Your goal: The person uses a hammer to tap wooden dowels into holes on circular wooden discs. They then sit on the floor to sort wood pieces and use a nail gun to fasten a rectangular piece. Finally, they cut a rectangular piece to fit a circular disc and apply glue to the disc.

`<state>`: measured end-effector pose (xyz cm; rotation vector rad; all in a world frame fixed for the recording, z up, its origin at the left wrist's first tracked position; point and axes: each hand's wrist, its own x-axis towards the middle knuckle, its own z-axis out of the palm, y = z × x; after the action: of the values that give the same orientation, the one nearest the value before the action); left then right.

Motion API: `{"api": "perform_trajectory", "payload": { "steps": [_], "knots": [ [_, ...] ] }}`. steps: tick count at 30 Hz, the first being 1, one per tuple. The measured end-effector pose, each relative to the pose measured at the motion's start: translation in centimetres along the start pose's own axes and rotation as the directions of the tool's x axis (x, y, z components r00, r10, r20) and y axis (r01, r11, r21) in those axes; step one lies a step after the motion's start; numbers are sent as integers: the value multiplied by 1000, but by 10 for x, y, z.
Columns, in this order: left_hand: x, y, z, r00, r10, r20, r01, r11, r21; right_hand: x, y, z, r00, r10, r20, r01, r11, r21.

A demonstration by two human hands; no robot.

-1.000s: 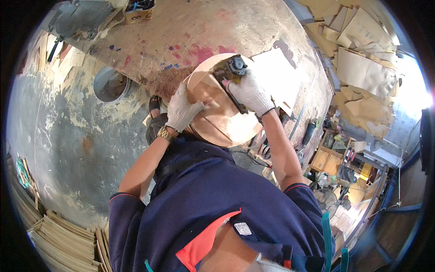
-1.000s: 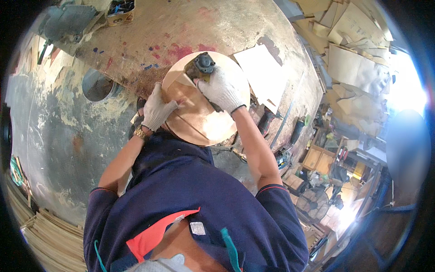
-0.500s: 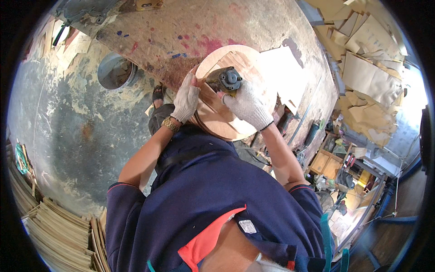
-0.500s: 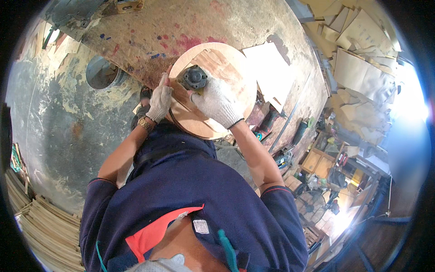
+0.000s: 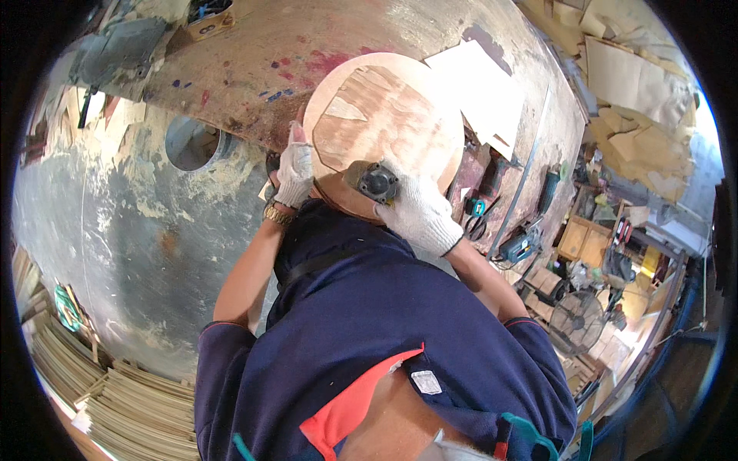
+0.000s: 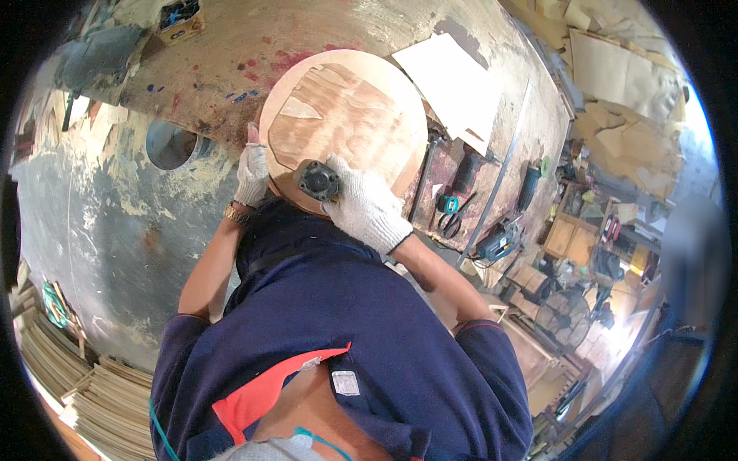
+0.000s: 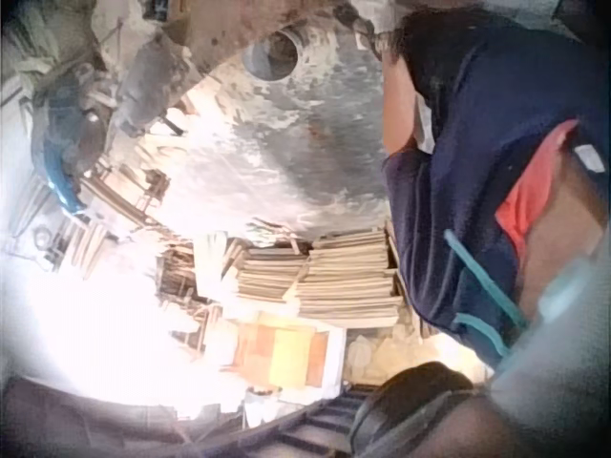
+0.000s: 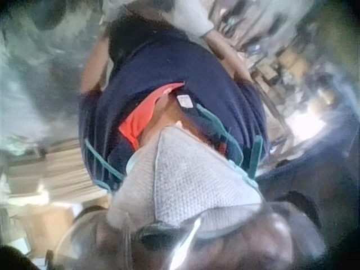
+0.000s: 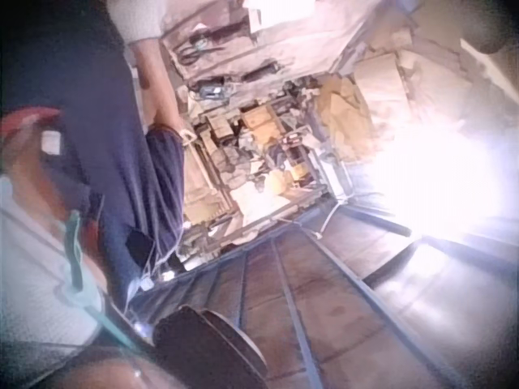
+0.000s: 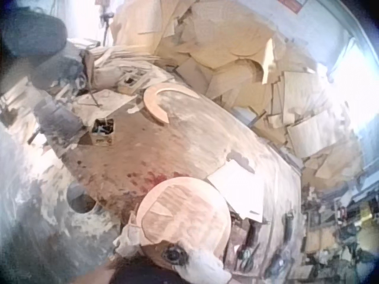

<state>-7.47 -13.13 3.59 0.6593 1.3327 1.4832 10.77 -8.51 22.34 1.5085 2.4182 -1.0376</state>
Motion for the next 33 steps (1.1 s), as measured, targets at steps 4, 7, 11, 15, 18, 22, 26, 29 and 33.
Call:
{"api": "perform_trajectory", "payload": {
  "steps": [4,7,11,15,18,22,26,29,33],
  "knots": [
    [16,-36,-22,996,-68,-57,82,952,296,-21,14,-10,985,174,1,-174,983,64],
    [-4,60,14,865,501,42,-358,555,750,-33,47,-8,956,261,-133,-219,937,272],
    [-25,83,59,869,211,448,-458,685,566,-38,31,-28,878,384,-285,-124,758,640],
    [-48,74,115,861,12,509,-339,760,555,-26,11,-32,810,456,-370,-2,633,774],
    [-45,67,120,895,-15,446,-283,753,594,-21,10,-25,761,413,-500,105,682,724],
    [-38,78,104,824,-85,561,-327,737,591,-25,14,-5,735,536,-415,78,541,837],
    [-37,91,86,749,-235,619,-307,705,639,-27,-12,-1,665,694,-276,1,369,930],
    [-38,87,75,688,-277,670,-358,674,647,-32,-18,22,591,693,-412,190,377,906],
    [-37,105,59,585,-369,722,-433,611,663,-45,-28,16,600,703,-382,181,346,921]
  ]
}}
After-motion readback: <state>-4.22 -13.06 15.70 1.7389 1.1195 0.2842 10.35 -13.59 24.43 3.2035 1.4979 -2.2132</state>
